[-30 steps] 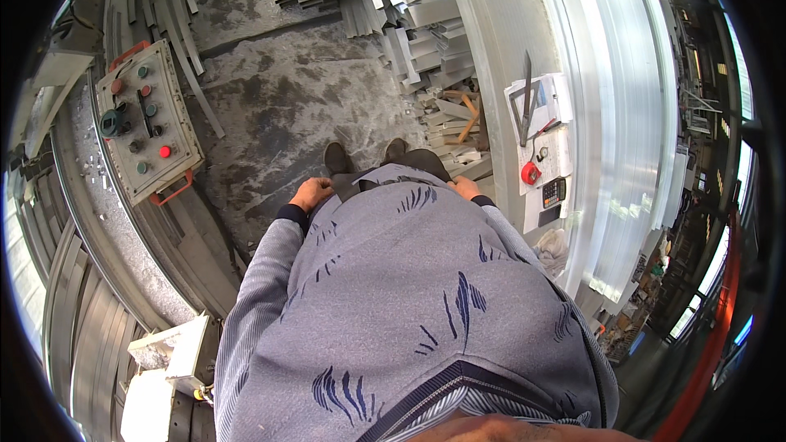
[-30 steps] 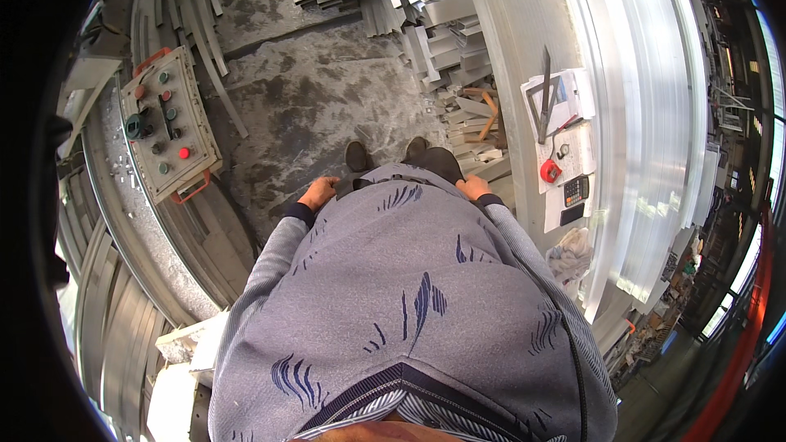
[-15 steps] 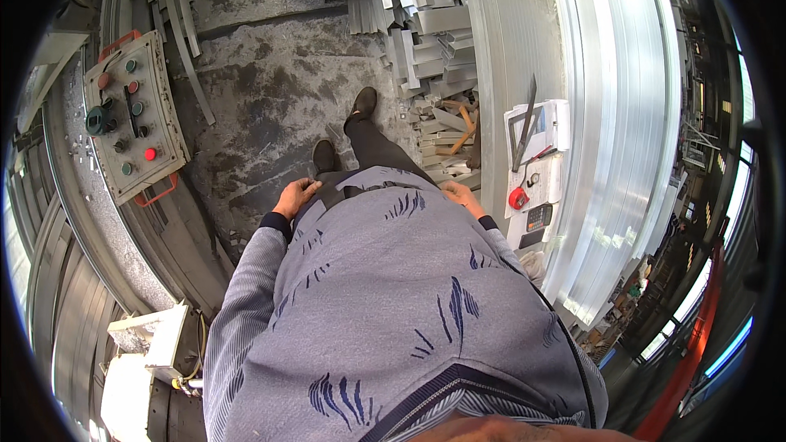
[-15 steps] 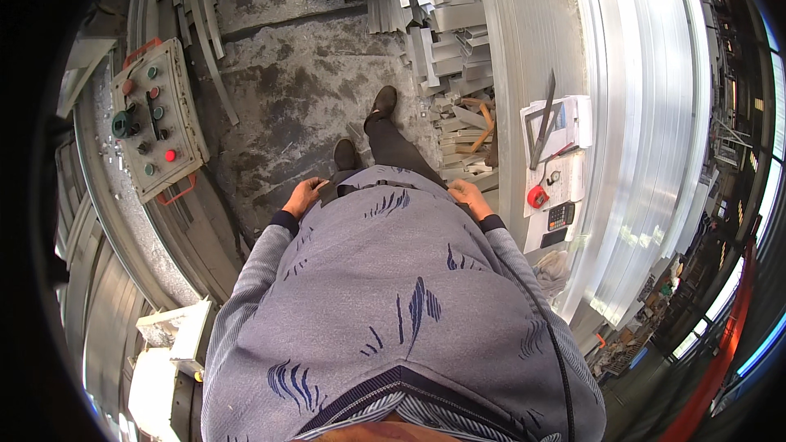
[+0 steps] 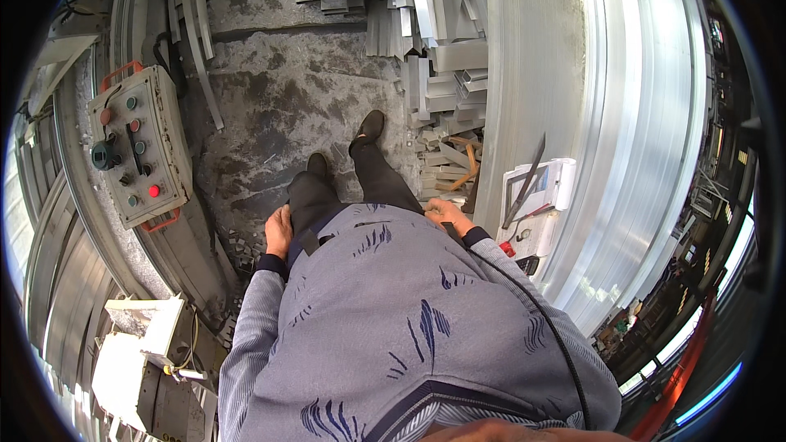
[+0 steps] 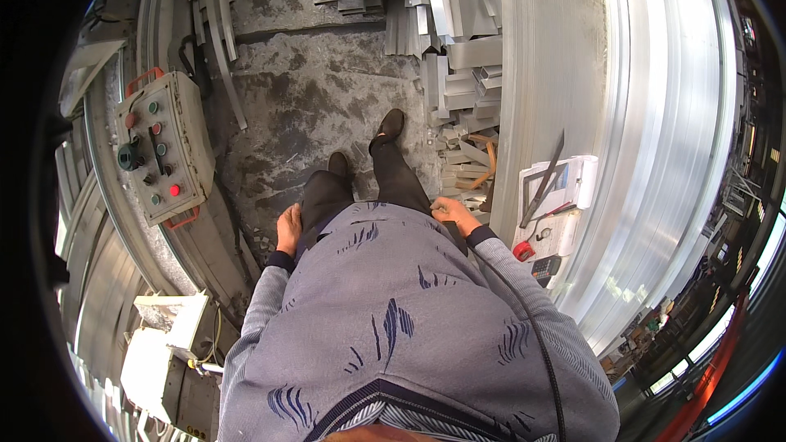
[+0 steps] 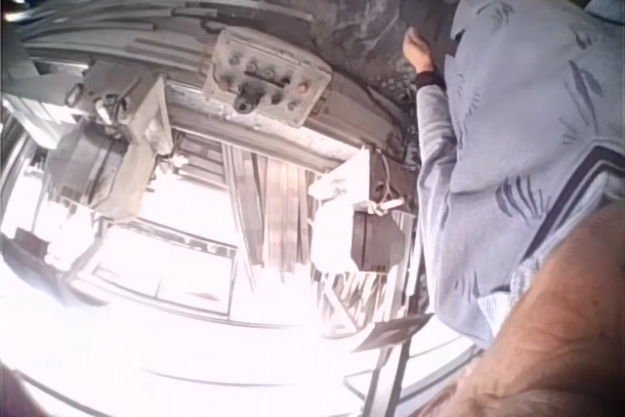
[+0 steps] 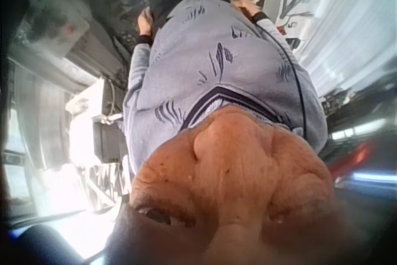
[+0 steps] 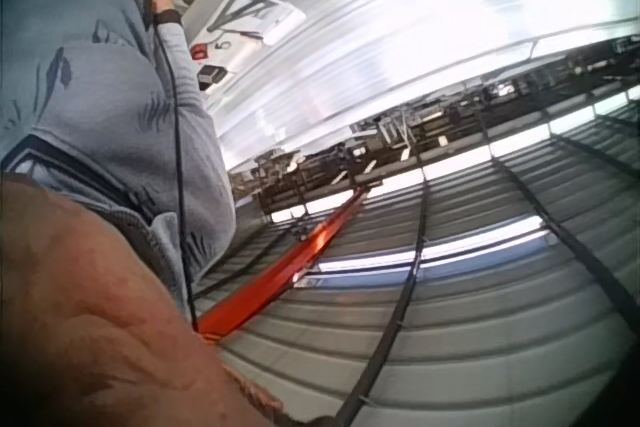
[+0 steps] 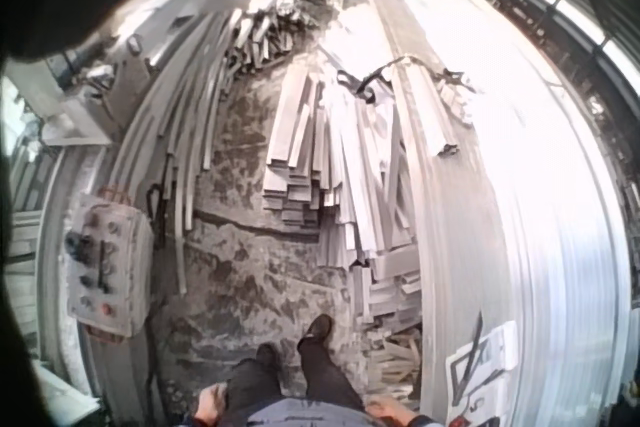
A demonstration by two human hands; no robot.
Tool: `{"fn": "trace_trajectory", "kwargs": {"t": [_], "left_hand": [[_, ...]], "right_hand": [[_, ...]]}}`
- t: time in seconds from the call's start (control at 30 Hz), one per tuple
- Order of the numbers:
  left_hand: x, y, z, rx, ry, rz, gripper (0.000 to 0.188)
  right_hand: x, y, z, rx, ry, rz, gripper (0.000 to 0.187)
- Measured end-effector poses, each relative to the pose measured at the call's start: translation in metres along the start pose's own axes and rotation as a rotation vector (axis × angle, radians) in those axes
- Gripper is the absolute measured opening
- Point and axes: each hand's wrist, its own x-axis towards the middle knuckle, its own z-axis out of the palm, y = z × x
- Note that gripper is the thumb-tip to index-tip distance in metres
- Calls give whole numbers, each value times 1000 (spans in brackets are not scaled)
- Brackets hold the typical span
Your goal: The person positions a long metal sheet on a cutting machine, operates the control panel to cut the sheet, removes the cut piece, and stacks it with other cut pieces. The person repeats this process with another metal sheet.
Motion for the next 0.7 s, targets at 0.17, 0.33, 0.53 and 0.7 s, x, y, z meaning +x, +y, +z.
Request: {"fn": "trace_trajectory", "kwargs": {"t": [0.17, 0.33, 0.53, 0.7], "left_hand": [[-41, 47, -68, -180, -295, -163, 51], [3, 77, -103, 38, -467, -31, 43], [93, 54, -118, 261, -556, 175, 28], [158, 26, -95, 529, -330, 307, 34]], "right_hand": [[-5, -22, -4, -35, -6, 17, 27], [-6, -55, 35, 58, 32, 121, 24], [-15, -99, 129, 324, 99, 337, 22], [6, -107, 179, 297, -10, 438, 17]]}}
